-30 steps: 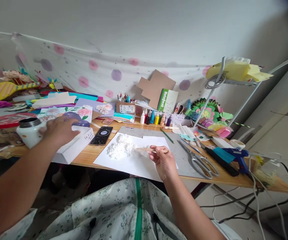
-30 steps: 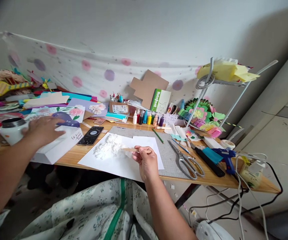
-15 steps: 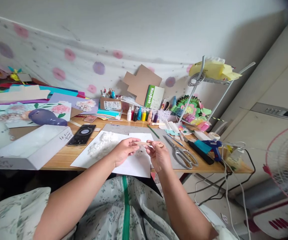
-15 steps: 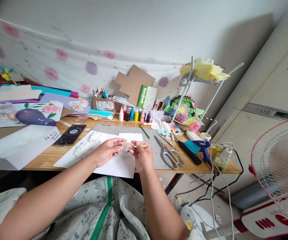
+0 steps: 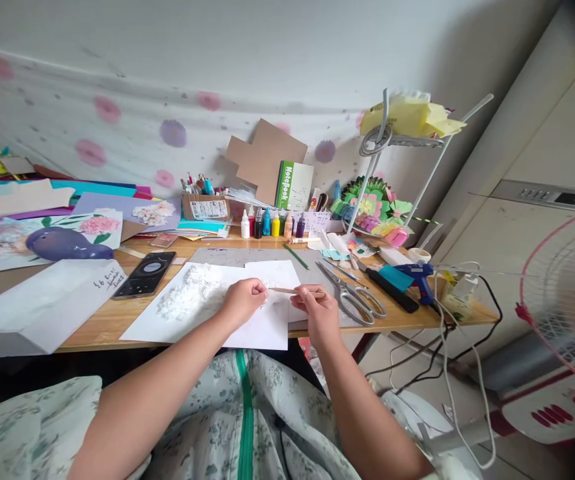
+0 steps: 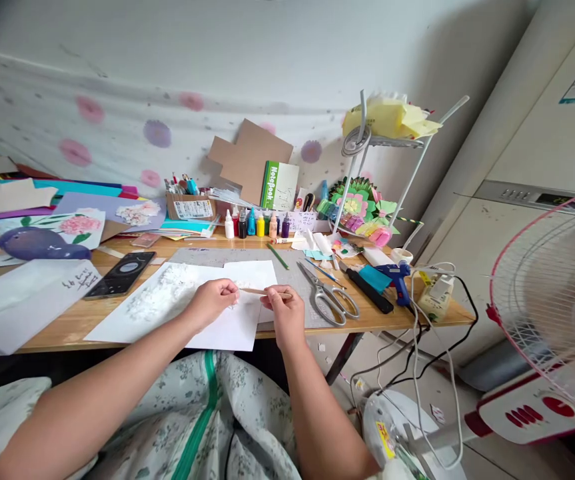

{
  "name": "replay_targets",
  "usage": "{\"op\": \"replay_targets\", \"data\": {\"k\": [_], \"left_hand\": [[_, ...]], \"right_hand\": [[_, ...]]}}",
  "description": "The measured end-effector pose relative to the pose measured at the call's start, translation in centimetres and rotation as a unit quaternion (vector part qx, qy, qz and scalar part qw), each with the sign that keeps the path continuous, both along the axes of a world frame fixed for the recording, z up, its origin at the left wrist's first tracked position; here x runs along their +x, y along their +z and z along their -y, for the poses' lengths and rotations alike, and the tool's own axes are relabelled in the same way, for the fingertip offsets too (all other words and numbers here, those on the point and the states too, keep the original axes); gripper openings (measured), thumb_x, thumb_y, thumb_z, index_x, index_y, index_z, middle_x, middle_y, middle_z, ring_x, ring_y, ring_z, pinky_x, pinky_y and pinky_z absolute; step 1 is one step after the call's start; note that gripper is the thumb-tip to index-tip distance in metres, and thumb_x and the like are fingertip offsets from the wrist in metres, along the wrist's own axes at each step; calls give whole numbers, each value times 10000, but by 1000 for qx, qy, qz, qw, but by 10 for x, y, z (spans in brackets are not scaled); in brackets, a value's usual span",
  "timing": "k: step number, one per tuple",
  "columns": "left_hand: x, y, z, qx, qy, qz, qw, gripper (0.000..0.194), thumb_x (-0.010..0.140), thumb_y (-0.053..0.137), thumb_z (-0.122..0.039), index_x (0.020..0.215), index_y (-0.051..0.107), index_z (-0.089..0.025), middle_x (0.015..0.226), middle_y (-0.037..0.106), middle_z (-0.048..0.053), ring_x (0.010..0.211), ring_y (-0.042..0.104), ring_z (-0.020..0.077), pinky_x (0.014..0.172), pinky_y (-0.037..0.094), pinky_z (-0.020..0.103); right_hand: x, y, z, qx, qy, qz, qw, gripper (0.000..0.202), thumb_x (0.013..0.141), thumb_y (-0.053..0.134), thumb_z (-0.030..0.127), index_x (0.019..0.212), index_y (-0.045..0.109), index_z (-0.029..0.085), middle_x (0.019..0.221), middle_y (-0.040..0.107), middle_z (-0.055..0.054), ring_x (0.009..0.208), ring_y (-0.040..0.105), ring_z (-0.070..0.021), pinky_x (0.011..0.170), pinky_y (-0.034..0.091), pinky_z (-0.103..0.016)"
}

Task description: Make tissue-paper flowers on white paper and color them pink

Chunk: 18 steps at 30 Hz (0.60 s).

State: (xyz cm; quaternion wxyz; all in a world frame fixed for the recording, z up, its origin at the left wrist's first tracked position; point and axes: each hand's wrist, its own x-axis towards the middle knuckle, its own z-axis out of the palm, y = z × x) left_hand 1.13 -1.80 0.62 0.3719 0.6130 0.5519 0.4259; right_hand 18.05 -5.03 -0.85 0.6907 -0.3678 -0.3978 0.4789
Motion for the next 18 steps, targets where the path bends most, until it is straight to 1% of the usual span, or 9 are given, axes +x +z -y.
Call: {"op": "replay_targets", "data": {"k": [3,5,9,12,18], "left_hand": [[-1,-5,-1,16,8,-33,999,108,651,584,-303,637,601,-197,509,579,-25,536,526,155,546,345,259],[-2,-9,-2,23,12,-49,998,114,669,570,-309,650,602,-201,487,559,-34,504,510,148,518,332,254],[-2,-17,-4,33,12,-70,997,147,695,563,-335,658,610,-201,475,547,-40,453,482,138,476,314,248],[-1,-19,-5,42,17,-77,996,153,699,576,-341,662,621,-200,481,553,-39,459,486,135,473,308,241],[0,-19,-4,50,30,-74,996,110,677,612,-304,636,637,-205,495,574,-33,484,496,133,481,299,235]], "right_hand": [[0,-1,5,21,-36,127,991,291,722,710,448,726,645,165,651,639,-8,622,663,-157,623,521,-266],[0,-3,8,44,-49,190,980,272,764,663,439,724,635,171,668,635,-16,626,661,-162,610,504,-264],[1,-9,10,88,-76,254,960,260,827,591,422,737,616,180,725,625,-32,647,651,-165,618,499,-272],[2,-12,11,113,-86,313,939,238,853,562,395,753,611,184,722,623,-39,671,642,-173,605,486,-268],[-2,-6,12,169,-113,412,888,198,888,507,295,756,609,187,722,617,-43,684,606,-161,604,471,-249]]}}
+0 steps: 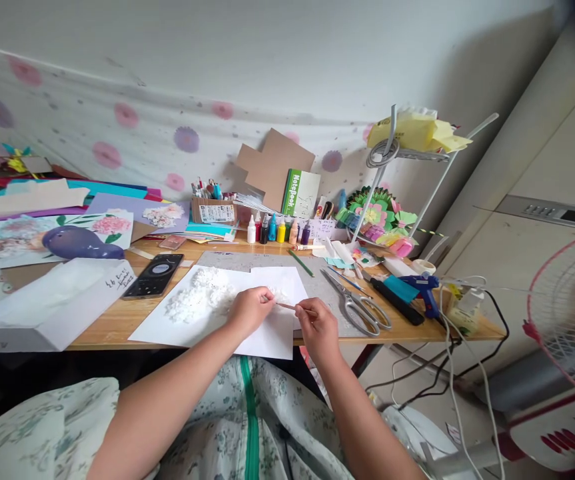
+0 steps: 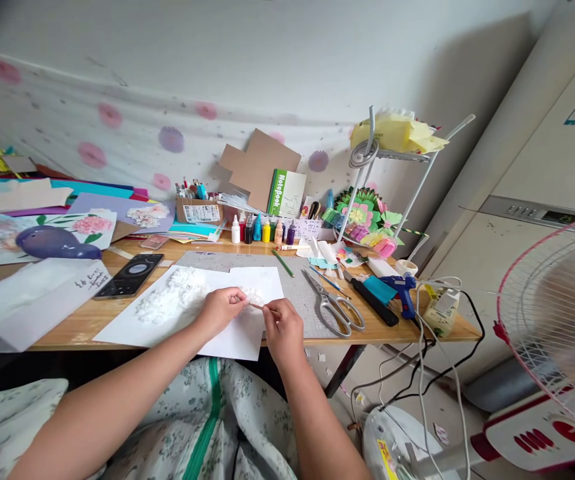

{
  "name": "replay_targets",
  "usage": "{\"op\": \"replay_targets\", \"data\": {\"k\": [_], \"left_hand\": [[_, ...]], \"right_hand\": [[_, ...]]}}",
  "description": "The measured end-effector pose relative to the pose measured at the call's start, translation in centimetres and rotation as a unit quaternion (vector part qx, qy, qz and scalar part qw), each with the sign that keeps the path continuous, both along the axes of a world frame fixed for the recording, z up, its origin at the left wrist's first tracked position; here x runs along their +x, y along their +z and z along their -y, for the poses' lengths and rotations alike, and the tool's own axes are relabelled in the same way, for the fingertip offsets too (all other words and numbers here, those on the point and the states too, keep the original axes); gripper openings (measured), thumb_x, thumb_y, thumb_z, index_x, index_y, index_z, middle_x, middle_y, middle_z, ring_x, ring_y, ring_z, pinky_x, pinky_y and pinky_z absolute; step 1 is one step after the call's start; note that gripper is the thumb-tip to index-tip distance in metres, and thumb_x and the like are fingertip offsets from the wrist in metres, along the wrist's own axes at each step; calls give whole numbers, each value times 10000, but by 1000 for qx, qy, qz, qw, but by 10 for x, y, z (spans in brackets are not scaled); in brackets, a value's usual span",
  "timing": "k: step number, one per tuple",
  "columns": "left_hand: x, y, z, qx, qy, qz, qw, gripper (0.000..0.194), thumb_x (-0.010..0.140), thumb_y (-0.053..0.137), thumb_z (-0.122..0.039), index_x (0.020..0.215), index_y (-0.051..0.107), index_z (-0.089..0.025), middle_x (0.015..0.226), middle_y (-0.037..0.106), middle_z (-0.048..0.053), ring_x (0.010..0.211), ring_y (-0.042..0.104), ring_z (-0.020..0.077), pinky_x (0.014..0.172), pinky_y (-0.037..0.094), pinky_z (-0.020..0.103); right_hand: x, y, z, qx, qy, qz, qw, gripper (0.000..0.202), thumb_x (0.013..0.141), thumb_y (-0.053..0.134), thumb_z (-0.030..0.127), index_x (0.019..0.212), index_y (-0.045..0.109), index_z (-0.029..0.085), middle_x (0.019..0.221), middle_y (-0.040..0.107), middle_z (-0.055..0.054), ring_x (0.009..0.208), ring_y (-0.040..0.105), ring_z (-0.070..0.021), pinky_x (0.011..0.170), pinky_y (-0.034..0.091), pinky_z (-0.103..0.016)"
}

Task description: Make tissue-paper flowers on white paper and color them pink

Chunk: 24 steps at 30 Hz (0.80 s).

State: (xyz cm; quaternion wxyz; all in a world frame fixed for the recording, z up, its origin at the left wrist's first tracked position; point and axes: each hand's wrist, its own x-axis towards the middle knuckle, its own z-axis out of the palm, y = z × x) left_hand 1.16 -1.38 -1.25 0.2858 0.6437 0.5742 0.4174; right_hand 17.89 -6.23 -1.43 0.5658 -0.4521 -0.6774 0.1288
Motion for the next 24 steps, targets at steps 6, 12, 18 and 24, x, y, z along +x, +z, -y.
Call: {"op": "replay_targets", "data": {"k": [6,12,18,24], "left_hand": [[-3,1,2,7,7,33,999,123,692,590,-314,714,642,-206,505,557,-38,499,509,145,492,315,244],[-9,7,7,2,38,90,995,175,758,492,-331,800,608,-207,553,558,-27,556,537,156,521,360,247],[-10,7,8,-6,47,89,995,176,766,477,-318,801,612,-211,583,601,-11,558,537,162,510,349,250],[-11,3,4,17,34,68,997,185,782,447,-285,818,605,-194,622,623,5,567,564,167,512,387,255]], "right_hand": [[-2,7,-4,-1,9,60,998,169,887,499,249,774,608,187,757,621,-42,693,611,-154,635,472,-241],[-15,42,-12,-93,6,202,975,136,855,536,154,746,610,185,794,650,-49,712,606,-167,646,404,-253],[-29,67,-35,-122,32,217,968,209,741,630,82,577,559,190,641,629,-32,602,546,-159,575,326,-261],[-25,31,-42,-103,33,80,991,189,789,597,165,601,590,190,671,665,-19,603,577,-135,583,407,-236]]}}
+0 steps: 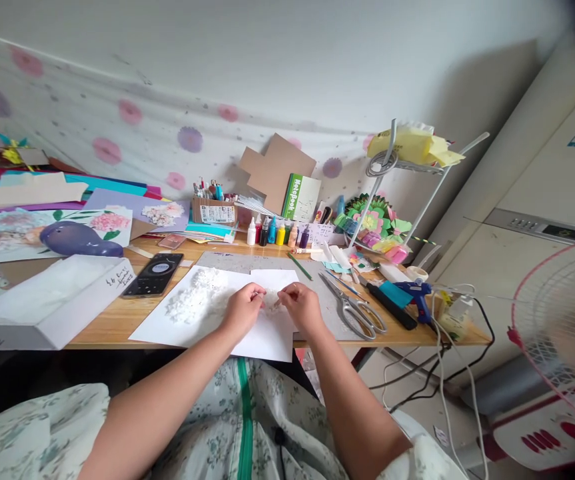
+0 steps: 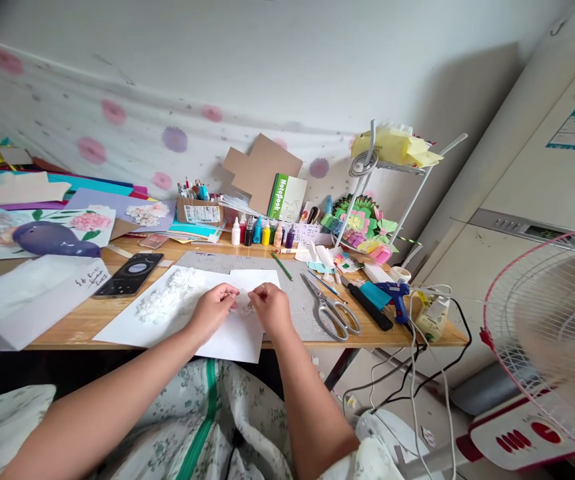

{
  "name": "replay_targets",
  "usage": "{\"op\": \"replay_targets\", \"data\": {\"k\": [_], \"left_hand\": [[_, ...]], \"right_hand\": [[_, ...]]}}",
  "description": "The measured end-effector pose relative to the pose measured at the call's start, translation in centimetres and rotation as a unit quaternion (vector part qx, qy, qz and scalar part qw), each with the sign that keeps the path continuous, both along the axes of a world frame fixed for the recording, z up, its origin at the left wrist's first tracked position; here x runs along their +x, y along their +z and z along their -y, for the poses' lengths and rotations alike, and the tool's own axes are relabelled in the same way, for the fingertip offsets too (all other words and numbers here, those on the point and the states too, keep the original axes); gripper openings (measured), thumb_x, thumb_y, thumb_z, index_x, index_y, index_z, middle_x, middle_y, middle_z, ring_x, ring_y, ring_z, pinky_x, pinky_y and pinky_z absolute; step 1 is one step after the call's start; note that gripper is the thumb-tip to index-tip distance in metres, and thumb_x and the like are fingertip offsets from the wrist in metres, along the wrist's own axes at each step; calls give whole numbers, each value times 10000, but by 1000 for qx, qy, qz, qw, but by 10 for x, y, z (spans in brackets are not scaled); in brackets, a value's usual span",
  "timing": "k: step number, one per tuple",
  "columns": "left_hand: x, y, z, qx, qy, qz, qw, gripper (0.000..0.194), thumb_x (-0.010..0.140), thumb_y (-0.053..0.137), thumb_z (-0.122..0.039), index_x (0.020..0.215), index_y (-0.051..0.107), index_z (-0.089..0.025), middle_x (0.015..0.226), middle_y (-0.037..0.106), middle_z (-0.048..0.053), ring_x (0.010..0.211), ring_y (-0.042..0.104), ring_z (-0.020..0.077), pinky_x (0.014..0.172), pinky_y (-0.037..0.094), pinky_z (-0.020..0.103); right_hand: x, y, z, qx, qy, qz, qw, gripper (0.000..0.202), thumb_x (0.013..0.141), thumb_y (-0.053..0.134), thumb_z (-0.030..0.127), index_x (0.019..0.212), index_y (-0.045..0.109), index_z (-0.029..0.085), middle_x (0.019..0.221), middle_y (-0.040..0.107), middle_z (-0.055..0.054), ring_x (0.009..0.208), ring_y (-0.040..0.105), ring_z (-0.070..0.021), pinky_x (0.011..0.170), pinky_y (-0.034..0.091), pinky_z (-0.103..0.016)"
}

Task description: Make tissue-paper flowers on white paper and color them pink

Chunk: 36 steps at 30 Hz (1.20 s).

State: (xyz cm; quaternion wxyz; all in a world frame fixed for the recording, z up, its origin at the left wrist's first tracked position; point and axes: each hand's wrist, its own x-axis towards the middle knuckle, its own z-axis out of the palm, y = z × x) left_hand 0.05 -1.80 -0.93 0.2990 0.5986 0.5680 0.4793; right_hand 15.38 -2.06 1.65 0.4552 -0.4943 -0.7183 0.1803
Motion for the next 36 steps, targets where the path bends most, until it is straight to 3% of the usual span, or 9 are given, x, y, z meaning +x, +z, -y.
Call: {"op": "replay_targets", "data": {"k": [3,7,11,13,23,30,36], "left_hand": [[-1,2,4,33,-8,-26,999,174,785,453,-252,825,608,-186,699,637,22,634,591,179,589,446,285],[-3,8,21,101,-41,-103,989,191,760,500,-163,828,672,-210,920,637,58,902,585,230,853,458,381],[-4,7,37,180,-63,-281,940,293,762,515,-89,949,697,-220,1036,610,83,1007,527,272,947,429,452],[-4,3,39,194,-75,-320,924,333,763,521,-72,1025,672,-212,1088,589,89,1038,522,271,950,448,442],[-5,-5,40,177,-113,-330,920,430,746,503,-27,1124,616,-198,1300,500,124,1201,517,282,1019,446,444],[-5,-4,42,161,-126,-370,906,392,781,472,-53,1086,664,-207,1369,467,128,1232,501,298,1024,440,454],[-3,-2,43,150,-114,-370,910,417,779,499,-75,1150,645,-196,1357,486,134,1208,520,293,1033,436,448]], "right_hand": [[7,-19,5,21,-9,-70,997,213,827,560,245,635,633,187,744,692,-46,672,614,-151,647,459,-262],[16,-28,13,35,-33,-161,986,289,840,540,389,667,634,177,766,689,-67,662,618,-164,645,495,-297],[20,-28,18,22,-54,-228,972,311,809,574,456,693,617,171,673,654,-41,611,600,-159,597,496,-287],[19,-28,19,9,-60,-251,966,312,801,582,469,722,622,170,628,631,-26,584,592,-158,571,491,-280],[17,-30,25,1,-68,-327,942,378,808,546,539,771,581,164,742,628,-32,553,598,-138,567,510,-289],[16,-29,28,5,-57,-279,959,352,798,569,513,754,611,167,653,626,-22,569,596,-152,562,481,-273],[16,-33,23,-2,-83,-276,958,340,799,574,508,758,614,173,703,650,-35,577,596,-150,566,487,-270]]}}
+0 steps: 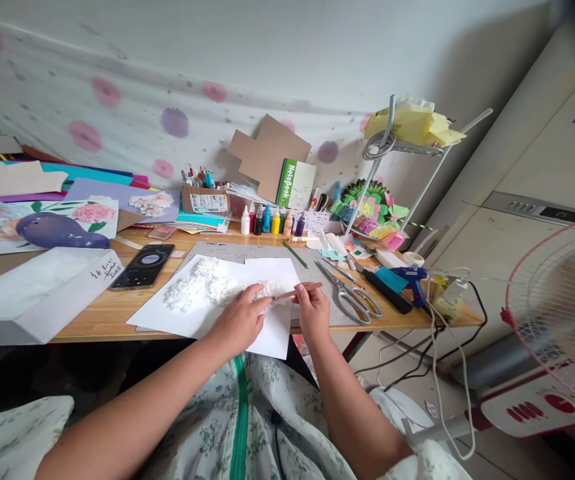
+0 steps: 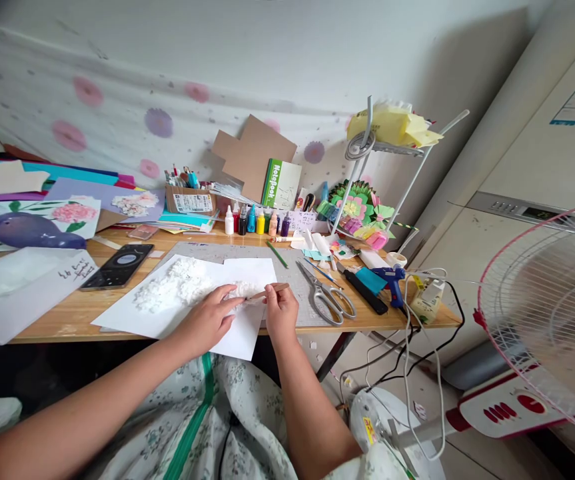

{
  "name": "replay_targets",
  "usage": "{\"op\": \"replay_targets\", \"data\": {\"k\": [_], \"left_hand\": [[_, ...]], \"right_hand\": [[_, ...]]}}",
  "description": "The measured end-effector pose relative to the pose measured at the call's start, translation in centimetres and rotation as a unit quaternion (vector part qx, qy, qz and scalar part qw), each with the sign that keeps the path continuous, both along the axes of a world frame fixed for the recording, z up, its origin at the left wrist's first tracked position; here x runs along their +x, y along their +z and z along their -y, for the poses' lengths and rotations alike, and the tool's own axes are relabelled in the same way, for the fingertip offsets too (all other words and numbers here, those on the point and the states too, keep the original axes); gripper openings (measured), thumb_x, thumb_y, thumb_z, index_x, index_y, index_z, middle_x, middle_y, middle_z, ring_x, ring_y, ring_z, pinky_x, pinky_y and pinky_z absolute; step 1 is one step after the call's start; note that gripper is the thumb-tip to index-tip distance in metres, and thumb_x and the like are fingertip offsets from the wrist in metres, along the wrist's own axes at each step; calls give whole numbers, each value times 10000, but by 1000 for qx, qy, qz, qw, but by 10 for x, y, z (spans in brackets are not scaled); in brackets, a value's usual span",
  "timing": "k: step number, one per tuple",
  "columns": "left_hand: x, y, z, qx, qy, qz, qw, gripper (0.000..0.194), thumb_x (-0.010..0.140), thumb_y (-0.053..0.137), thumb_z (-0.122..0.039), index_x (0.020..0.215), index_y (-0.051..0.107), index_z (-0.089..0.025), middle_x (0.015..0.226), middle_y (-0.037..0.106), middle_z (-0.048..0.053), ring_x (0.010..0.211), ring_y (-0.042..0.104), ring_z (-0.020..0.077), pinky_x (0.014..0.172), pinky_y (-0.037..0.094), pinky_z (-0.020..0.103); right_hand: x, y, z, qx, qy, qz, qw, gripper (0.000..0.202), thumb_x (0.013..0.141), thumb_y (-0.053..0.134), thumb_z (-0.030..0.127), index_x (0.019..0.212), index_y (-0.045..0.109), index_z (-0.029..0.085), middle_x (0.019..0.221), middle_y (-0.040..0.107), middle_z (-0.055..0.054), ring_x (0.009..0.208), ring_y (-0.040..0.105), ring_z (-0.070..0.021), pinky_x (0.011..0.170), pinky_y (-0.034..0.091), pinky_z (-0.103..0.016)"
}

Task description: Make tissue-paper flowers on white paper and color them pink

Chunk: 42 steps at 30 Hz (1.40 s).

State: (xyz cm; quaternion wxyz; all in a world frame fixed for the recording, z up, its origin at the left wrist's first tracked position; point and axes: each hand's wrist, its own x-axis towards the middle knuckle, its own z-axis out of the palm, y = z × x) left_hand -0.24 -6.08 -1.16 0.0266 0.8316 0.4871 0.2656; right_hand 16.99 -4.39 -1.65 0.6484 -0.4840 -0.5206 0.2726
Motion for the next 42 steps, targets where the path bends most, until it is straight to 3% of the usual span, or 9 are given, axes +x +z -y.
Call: {"op": "replay_targets", "data": {"k": [8,13,21,25,28,30,33,37,42], "left_hand": [[0,0,1,-7,6,14,1000,422,791,493,-92,1178,633,-182,1348,494,145,1216,513,310,1034,431,471],[-1,-1,-1,0,11,23,1000,399,764,520,-79,1125,651,-187,1330,512,142,1188,539,305,1020,448,464],[-7,5,8,-12,5,32,999,411,751,525,-76,1129,653,-173,1319,531,138,1191,544,286,1026,444,430],[-62,32,22,59,43,71,995,264,816,492,-163,997,680,-199,1128,650,90,1069,603,226,969,464,350],[-143,75,29,88,210,105,968,209,856,483,-261,931,668,-200,958,695,39,914,635,184,854,485,281],[-200,106,31,62,351,91,930,270,883,460,-310,1054,627,-184,975,688,-1,884,625,143,809,468,232],[-267,135,25,-1,397,50,917,243,862,500,-237,1011,646,-112,933,676,-10,889,598,137,848,425,257],[-303,124,1,-157,363,-6,918,102,815,620,-155,877,675,-95,815,681,-17,822,619,123,836,451,280],[-309,90,-28,-224,386,-53,893,279,872,603,-324,1078,611,-136,1088,631,74,963,616,213,840,519,426]], "right_hand": [[1,1,1,-4,-16,-37,999,354,815,541,508,772,597,161,695,633,-33,570,592,-147,566,496,-277],[-2,5,5,14,40,-6,999,330,772,605,498,714,620,173,703,646,-32,641,599,-159,644,493,-290],[2,-1,-2,-16,-8,-58,998,353,753,619,505,731,625,153,579,594,-6,545,561,-151,549,458,-278],[6,-6,-1,-17,7,-148,989,348,752,635,500,783,627,153,672,624,-13,572,573,-131,584,500,-286],[8,-10,-2,-12,41,-276,960,332,643,774,445,749,646,157,629,599,22,532,541,-102,583,515,-276],[7,-12,-4,-16,59,-306,950,331,616,809,419,746,659,154,646,618,15,545,549,-97,565,507,-251],[7,-11,-4,-22,67,-321,944,340,590,836,406,731,666,147,650,630,11,557,566,-93,549,498,-225],[8,-10,-5,-20,69,-332,941,335,590,846,393,727,669,143,666,635,16,544,560,-81,547,508,-218],[9,-8,-5,-25,76,-335,939,337,590,853,390,720,662,145,686,645,25,545,553,-65,574,526,-210]]}}
